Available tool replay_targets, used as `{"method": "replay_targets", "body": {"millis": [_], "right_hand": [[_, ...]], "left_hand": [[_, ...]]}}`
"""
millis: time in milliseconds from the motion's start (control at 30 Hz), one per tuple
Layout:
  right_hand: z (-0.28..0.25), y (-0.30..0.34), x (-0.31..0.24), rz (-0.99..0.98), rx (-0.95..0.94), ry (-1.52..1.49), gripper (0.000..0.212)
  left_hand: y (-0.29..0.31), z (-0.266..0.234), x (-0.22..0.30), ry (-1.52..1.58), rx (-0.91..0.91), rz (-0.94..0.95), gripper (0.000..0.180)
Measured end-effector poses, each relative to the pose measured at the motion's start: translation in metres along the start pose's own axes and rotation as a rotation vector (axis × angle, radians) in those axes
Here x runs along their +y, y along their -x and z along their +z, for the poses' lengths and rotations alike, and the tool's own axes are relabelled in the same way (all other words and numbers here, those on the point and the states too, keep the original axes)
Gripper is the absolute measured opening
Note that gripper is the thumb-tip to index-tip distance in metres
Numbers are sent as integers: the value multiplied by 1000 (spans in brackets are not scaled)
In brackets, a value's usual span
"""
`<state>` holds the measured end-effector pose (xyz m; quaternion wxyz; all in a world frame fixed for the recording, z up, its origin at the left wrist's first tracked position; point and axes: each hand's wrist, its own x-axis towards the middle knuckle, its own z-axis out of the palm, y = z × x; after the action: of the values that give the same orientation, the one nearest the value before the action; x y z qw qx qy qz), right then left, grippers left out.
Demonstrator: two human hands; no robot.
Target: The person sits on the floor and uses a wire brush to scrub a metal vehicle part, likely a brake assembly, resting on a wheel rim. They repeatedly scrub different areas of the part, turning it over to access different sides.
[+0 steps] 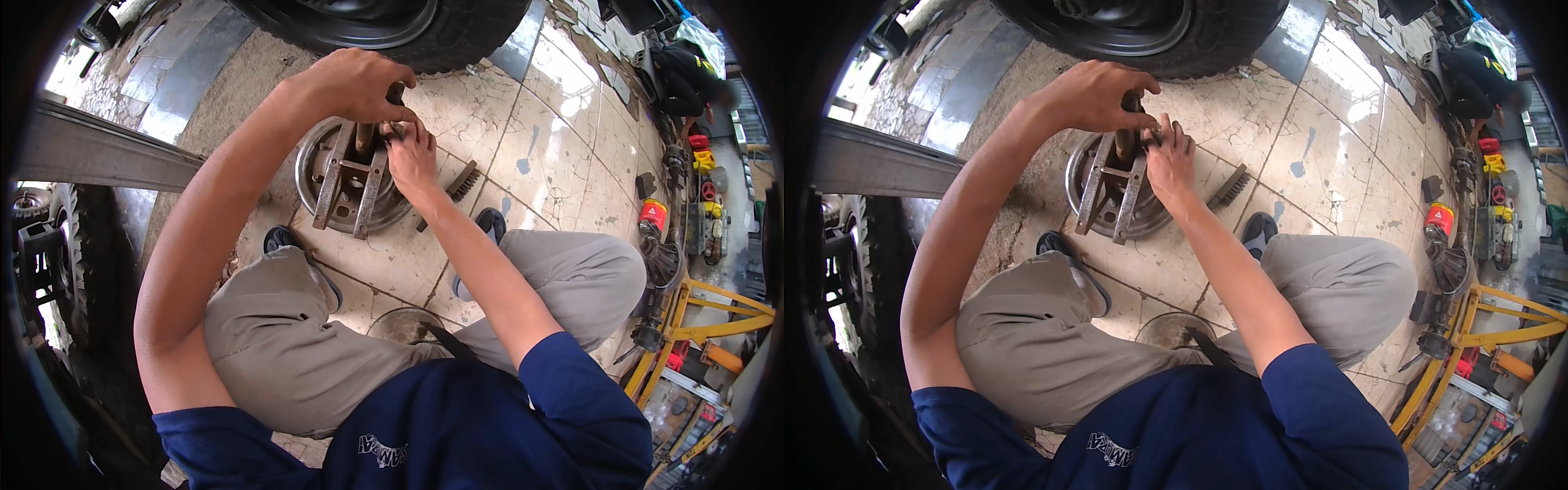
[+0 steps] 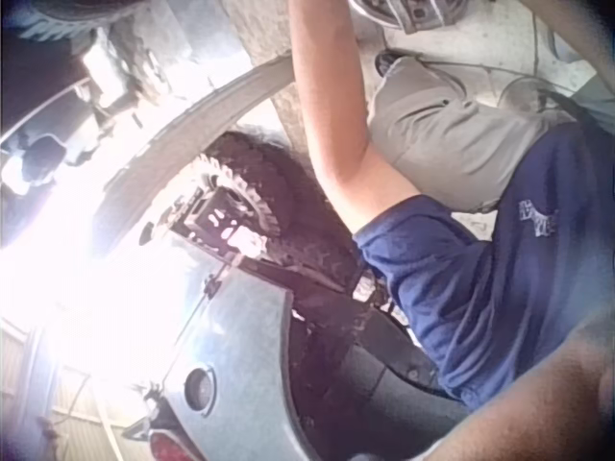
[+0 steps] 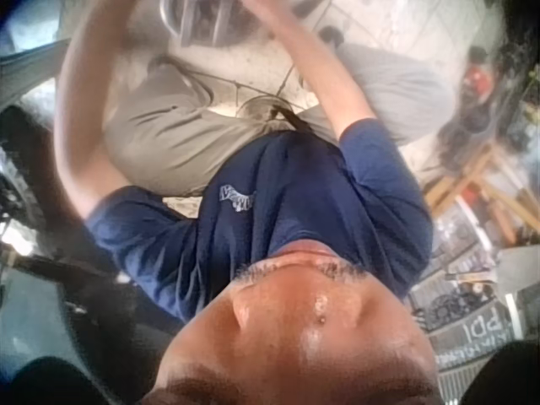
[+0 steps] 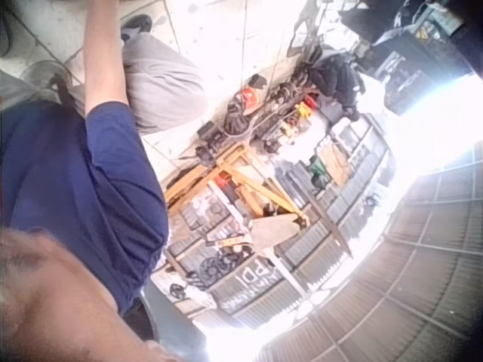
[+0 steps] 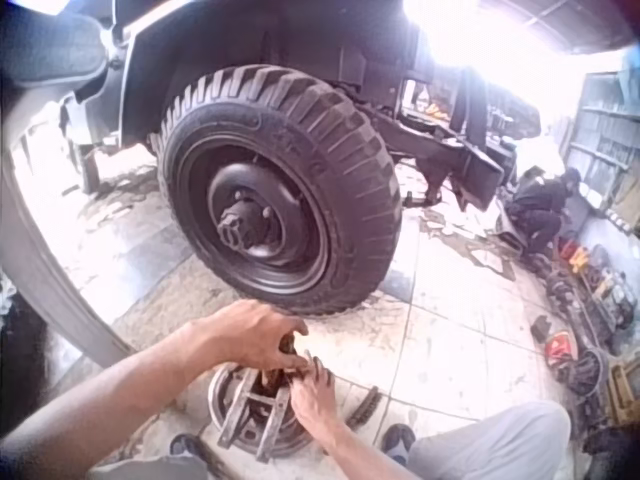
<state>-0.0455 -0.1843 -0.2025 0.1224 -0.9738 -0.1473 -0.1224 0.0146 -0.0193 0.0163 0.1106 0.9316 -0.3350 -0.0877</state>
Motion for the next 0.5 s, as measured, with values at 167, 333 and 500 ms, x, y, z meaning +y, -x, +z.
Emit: {"method": "replay_targets", "body": {"millis": [167,333,500], "right_hand": [[-4,8,-4,15,-70,-57,44],[-6,-10,-8,60,-172,-9,46],[-3,-2,-11,56,-162,3,47]], "left_hand": [[1,1,0,19,19,16,57],[2,-3,-1,34,-23,25,46],[-3,0,-2,49,-25,27,51]]}}
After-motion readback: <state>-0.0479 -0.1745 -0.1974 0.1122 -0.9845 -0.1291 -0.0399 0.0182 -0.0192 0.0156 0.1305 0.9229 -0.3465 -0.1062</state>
